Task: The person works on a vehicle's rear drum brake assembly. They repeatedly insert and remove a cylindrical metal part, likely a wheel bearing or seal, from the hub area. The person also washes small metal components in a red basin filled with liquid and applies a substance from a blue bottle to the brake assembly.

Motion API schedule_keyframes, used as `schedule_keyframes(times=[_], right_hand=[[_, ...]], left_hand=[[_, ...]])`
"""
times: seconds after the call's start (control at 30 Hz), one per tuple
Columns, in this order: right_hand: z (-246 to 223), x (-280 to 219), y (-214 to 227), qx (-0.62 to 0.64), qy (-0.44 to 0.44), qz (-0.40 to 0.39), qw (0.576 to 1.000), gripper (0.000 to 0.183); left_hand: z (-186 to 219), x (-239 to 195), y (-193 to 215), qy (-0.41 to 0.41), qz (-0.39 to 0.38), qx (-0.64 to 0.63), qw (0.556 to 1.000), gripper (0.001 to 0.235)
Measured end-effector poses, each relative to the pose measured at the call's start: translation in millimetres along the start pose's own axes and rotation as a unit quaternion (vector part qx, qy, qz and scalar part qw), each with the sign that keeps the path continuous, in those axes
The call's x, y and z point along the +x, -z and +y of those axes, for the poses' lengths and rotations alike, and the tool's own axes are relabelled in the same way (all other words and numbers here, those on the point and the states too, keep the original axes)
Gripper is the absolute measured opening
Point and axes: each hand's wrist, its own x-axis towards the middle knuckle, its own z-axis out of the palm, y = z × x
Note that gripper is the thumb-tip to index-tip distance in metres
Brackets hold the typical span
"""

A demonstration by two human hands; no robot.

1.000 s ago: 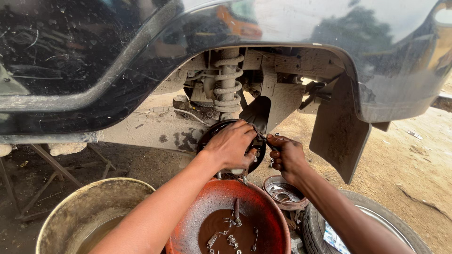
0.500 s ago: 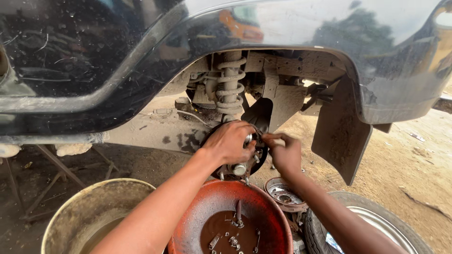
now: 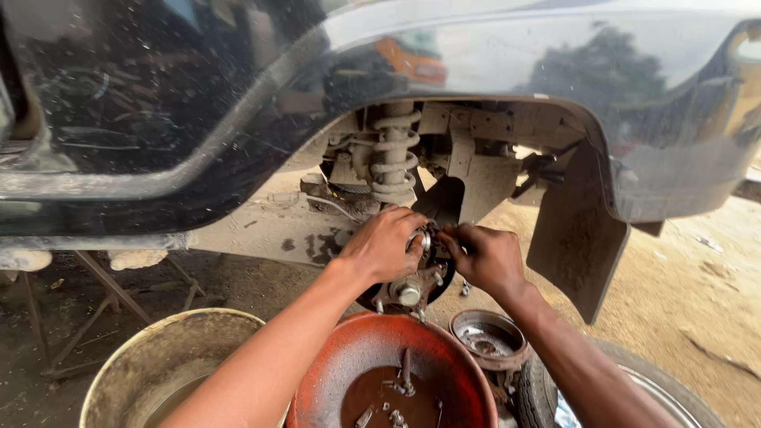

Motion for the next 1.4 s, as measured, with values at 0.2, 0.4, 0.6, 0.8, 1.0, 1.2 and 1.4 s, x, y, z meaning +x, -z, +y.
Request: schedule_keyframes(times=[0.2,0.4,0.6,0.8,1.0,1.2,1.4], right_hand=[[-12,13,2,0.352,-0.466,-0.059,0.809,0.022],[-5,16,3,0.067,-0.188,-0.078,0.977,0.021],[23,28,-8,0.303,-0.352,-0.073,0.883,0.021],[5,8,-4,0.128,-0.161,-0.037,0.978,0.021],[-7,25,5,0.156,-0.265,-0.066,0.949,0.023],[-16,17,12,0.241,-0.325,-0.089,0.91,0.02],[-35,22,30,0.164,-0.228,-0.097,0.955,0.016]], left_hand=[[-1,-10,18,0.058,-0.031,0.036,0.997,0.057],[-8,-5,14,0.031,0.004,0.035,0.999,0.077],[-18,3,2,0.046,0.008,-0.056,0.997,0.074],[-21,5,2,0.043,0.01,-0.028,0.999,0.071],[-9,1,12,0.046,0.003,-0.029,0.999,0.073],[14,4,11,0.058,0.0,-0.028,0.998,0.041],[18,33,-1,0.065,0.008,-0.006,0.998,0.028]])
